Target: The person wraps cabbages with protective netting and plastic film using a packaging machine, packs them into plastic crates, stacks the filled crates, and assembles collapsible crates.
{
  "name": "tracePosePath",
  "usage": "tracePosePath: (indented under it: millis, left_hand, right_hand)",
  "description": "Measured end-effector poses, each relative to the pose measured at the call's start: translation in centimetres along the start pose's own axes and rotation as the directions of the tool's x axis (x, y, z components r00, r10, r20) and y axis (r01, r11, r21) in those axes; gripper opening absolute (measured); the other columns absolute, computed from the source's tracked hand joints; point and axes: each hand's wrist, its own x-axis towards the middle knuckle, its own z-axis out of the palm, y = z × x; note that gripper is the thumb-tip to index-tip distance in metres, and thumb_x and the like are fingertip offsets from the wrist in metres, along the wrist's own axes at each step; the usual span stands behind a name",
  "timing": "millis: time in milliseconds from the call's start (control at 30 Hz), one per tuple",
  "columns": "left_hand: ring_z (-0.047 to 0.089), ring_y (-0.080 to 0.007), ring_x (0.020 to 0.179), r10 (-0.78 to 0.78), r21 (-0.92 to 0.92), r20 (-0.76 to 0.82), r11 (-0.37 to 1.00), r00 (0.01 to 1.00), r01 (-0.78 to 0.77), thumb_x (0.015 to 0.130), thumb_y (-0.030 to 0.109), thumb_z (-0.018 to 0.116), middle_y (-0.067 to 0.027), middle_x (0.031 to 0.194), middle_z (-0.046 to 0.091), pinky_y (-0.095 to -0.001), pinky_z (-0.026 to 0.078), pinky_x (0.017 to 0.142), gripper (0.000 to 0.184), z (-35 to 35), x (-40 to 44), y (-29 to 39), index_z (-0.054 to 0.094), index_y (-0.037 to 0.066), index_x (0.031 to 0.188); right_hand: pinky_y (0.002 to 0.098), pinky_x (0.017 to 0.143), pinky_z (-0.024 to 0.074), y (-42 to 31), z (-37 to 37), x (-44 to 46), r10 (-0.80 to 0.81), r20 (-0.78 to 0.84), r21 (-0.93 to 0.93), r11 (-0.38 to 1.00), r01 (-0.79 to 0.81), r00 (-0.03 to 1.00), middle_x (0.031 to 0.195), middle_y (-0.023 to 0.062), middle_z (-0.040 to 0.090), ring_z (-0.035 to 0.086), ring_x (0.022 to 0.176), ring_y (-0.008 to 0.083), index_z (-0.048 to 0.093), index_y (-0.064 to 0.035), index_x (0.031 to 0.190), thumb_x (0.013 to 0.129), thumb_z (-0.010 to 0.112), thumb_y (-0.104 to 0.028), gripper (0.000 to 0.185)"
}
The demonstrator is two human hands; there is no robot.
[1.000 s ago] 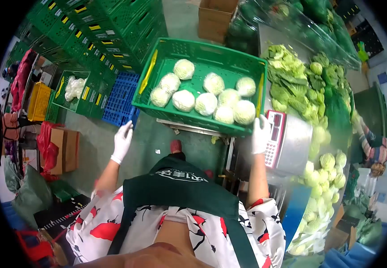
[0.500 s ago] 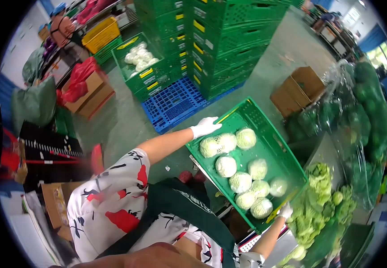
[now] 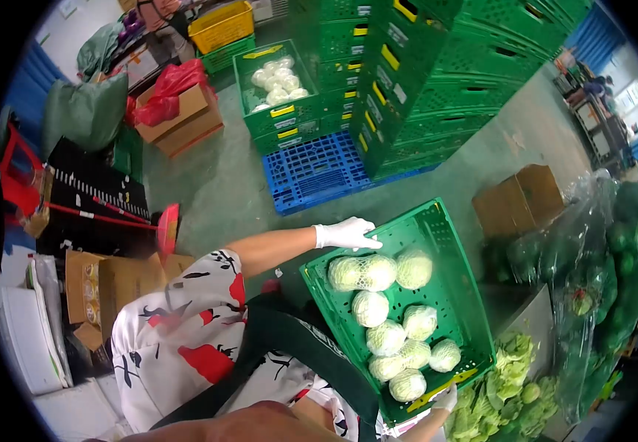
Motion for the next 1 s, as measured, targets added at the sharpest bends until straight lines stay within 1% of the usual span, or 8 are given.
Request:
tracePosePath:
  millis: [33, 167, 267, 367, 467, 567, 800, 1000]
  left_hand:
    - [0.062, -0.0135, 0.058, 0.026, -0.011, -0.039, 1.0, 0.999, -0.026, 0.086, 0.045, 0.069, -0.0095, 0.079, 0.069, -0.0306, 0.052, 0.06, 0.047, -0.6, -1.1, -0.5, 0.066, -0.001, 0.096]
    - [0.068, -0.0343, 0.091, 0.075, 0.088, -0.218, 0.994, 0.973, -0.057, 0.084, 0.048, 0.069, -0.0207, 0.092, 0.07, -0.0402, 0.052, 0.083, 0.051, -4.4, -7.2, -2.5, 0.066, 0.0, 0.101]
    - [0.068, -0.0349, 0.092, 0.031, 0.079, -0.35, 0.997, 0.936, -0.004, 0.084, 0.048, 0.069, -0.0205, 0.094, 0.071, -0.0405, 0.052, 0.083, 0.051, -8.4, -11.9, -4.2, 0.066, 0.0, 0.1]
    - [0.068, -0.0353, 0.094, -0.045, 0.018, -0.428, 0.998, 0.903, 0.059, 0.084, 0.048, 0.069, -0.0204, 0.096, 0.07, -0.0404, 0.052, 0.084, 0.051, -12.7, -18.1, -5.6, 0.066, 0.001, 0.102]
    - [0.068, -0.0344, 0.095, -0.057, -0.031, -0.514, 0.998, 0.856, 0.048, 0.083, 0.05, 0.07, -0.0199, 0.097, 0.07, -0.0403, 0.052, 0.085, 0.054, -17.3, -24.2, -9.1, 0.064, 0.002, 0.107]
    - [0.068, -0.0331, 0.095, -0.105, -0.03, -0.591, 0.994, 0.8, 0.108, 0.083, 0.05, 0.07, -0.018, 0.098, 0.071, -0.0401, 0.052, 0.085, 0.057, -23.0, -30.2, -12.4, 0.062, 0.002, 0.113]
    - [0.068, -0.0262, 0.088, -0.12, -0.161, -0.722, 0.987, 0.681, 0.004, 0.085, 0.045, 0.069, -0.0134, 0.094, 0.07, -0.0365, 0.051, 0.082, 0.053, -34.6, -40.6, -17.9, 0.062, 0.006, 0.121]
    - [0.068, -0.0315, 0.092, -0.066, -0.12, -0.821, 0.991, 0.567, -0.059, 0.084, 0.047, 0.068, -0.015, 0.097, 0.071, -0.0401, 0.052, 0.083, 0.054, -41.3, -42.7, -23.0, 0.062, 0.006, 0.117]
  right_hand:
    - [0.0293, 0.036, 0.015, -0.1, 0.1, -0.1, 0.028, -0.024, 0.011, 1.0, -0.027, 0.999, 0.048, -0.0073, 0.03, 0.024, 0.035, 0.0101, 0.039, -0.0229, 0.067, 0.097, 0.054, -0.042, 0.039]
    - [0.0293, 0.039, 0.0187, -1.2, 5.8, -10.8, -0.019, -0.018, 0.015, 1.0, 0.02, 1.0, 0.055, -0.0044, 0.035, 0.026, 0.04, 0.0106, 0.042, -0.016, 0.073, 0.093, 0.063, -0.04, 0.038]
    - [0.028, 0.039, 0.0176, 0.0, 10.0, -10.4, -0.086, -0.049, -0.048, 0.995, 0.084, 0.995, 0.052, -0.006, 0.031, 0.023, 0.04, 0.01, 0.041, -0.0166, 0.07, 0.092, 0.065, -0.039, 0.039]
    - [0.0274, 0.038, 0.0162, 0.3, 14.7, -14.2, -0.097, 0.133, -0.023, 0.995, 0.101, 0.986, 0.051, -0.0066, 0.029, 0.023, 0.04, 0.009, 0.04, -0.0161, 0.068, 0.093, 0.064, -0.036, 0.04]
    - [0.0273, 0.038, 0.0149, 2.2, 21.5, -17.7, -0.21, 0.166, -0.104, 0.968, 0.229, 0.964, 0.05, -0.0062, 0.03, 0.022, 0.039, 0.0092, 0.041, -0.0187, 0.068, 0.095, 0.059, -0.035, 0.036]
    - [0.0269, 0.037, 0.0152, 3.6, 28.2, -23.1, -0.155, 0.236, -0.104, 0.977, 0.184, 0.959, 0.051, -0.0066, 0.029, 0.022, 0.038, 0.0092, 0.041, -0.0187, 0.067, 0.096, 0.058, -0.034, 0.037]
    - [0.0261, 0.038, 0.0184, 5.5, 43.2, -33.4, -0.308, 0.352, -0.129, 0.919, 0.372, 0.884, 0.052, -0.0067, 0.03, 0.023, 0.04, 0.0084, 0.042, -0.0168, 0.07, 0.097, 0.057, -0.035, 0.036]
    - [0.0261, 0.039, 0.019, 5.0, 54.5, -36.7, -0.352, 0.451, -0.097, 0.894, 0.437, 0.82, 0.052, -0.007, 0.031, 0.025, 0.041, 0.0075, 0.042, -0.0153, 0.07, 0.097, 0.058, -0.032, 0.036]
